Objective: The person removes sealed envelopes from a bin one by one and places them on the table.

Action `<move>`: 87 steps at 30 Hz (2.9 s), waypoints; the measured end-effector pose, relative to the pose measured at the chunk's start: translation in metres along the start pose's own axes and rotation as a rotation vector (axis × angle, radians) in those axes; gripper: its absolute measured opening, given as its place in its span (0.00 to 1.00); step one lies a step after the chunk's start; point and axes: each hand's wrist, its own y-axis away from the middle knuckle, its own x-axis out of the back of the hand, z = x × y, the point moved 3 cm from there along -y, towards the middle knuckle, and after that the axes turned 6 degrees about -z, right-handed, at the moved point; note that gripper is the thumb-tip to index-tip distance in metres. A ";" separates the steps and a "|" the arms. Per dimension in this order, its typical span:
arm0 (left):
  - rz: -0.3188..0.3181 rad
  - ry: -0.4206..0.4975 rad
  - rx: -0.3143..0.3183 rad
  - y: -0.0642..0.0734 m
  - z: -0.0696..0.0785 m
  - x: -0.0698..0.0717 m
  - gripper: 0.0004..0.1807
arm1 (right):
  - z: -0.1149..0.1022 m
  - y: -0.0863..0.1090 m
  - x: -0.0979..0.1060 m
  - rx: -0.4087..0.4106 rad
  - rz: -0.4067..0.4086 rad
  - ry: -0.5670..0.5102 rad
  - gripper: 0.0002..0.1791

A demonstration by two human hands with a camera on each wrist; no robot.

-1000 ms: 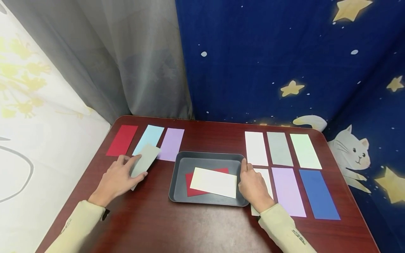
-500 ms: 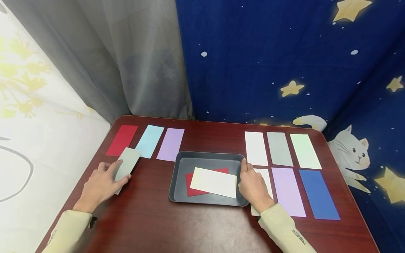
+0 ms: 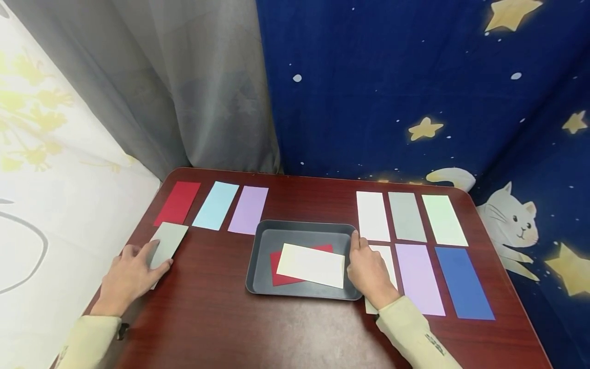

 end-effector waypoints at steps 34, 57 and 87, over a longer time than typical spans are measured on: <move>-0.037 -0.034 0.025 -0.002 0.021 -0.001 0.42 | -0.001 0.000 0.001 -0.009 -0.022 0.002 0.41; 0.070 -0.120 -0.387 -0.025 0.170 -0.017 0.36 | -0.001 0.001 0.002 -0.013 -0.019 0.003 0.41; -0.191 -0.290 -0.878 -0.019 0.299 -0.038 0.33 | -0.001 0.001 0.000 -0.014 -0.018 0.009 0.40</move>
